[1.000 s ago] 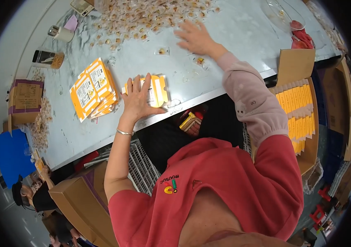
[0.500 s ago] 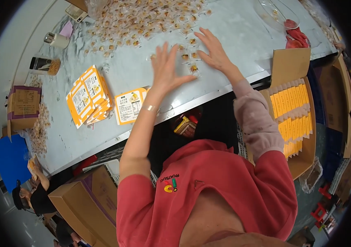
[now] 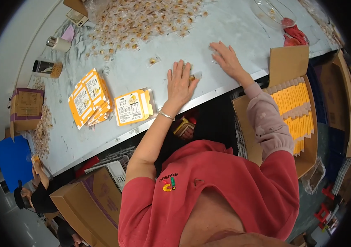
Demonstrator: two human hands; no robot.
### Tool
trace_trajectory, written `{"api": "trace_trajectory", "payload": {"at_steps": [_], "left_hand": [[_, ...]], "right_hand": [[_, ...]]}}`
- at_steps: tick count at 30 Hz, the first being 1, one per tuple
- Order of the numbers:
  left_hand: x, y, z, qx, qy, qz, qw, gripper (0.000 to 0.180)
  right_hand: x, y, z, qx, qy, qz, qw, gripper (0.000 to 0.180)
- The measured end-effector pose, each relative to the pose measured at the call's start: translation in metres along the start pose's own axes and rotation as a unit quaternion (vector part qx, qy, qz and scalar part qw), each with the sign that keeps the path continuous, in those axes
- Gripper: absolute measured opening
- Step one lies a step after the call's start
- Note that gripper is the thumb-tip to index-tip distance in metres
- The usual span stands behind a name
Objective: Packing individual products into small yellow boxes and then arranging them into a larger shipping carton.
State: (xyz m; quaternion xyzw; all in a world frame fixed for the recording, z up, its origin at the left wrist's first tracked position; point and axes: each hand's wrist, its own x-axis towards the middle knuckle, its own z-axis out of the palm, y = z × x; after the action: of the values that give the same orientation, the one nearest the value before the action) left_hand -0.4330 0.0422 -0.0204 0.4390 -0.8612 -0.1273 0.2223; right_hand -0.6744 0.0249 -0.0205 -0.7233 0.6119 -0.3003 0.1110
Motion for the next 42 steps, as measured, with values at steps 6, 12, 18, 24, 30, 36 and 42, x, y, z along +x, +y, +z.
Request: {"api": "trace_trajectory", "payload": {"at_steps": [6,12,18,24,30,36,42], "left_hand": [[0.009,-0.006,-0.019,-0.019,-0.073,0.019,0.997,0.060],[0.027,0.031,0.031,-0.012,-0.017,0.024,1.000,0.053],[0.036,0.045,0.000,-0.030,0.014,0.006,0.999,0.054],[-0.016,-0.041,-0.101,-0.019,-0.009,-0.048,0.999,0.064],[-0.094,-0.081,-0.168,0.043,-0.104,-0.131,0.985,0.101],[-0.093,-0.074,-0.154,0.118,-0.132,-0.154,0.972,0.116],[-0.088,-0.098,-0.147,0.112,-0.093,-0.108,0.983,0.116]], "right_hand": [[0.042,0.031,-0.093,0.318,0.136,0.087,0.934,0.038],[0.069,0.004,-0.094,0.362,0.183,0.167,0.898,0.032],[0.124,-0.013,-0.003,0.249,0.085,0.036,0.964,0.029],[0.131,-0.059,0.074,-0.084,0.049,-0.034,0.995,0.032],[0.100,-0.077,0.077,-0.077,-0.096,-0.085,0.989,0.045],[0.086,-0.128,0.106,-0.062,-0.069,-0.162,0.983,0.044],[0.049,-0.143,0.107,-0.045,-0.061,-0.134,0.988,0.039]]}}
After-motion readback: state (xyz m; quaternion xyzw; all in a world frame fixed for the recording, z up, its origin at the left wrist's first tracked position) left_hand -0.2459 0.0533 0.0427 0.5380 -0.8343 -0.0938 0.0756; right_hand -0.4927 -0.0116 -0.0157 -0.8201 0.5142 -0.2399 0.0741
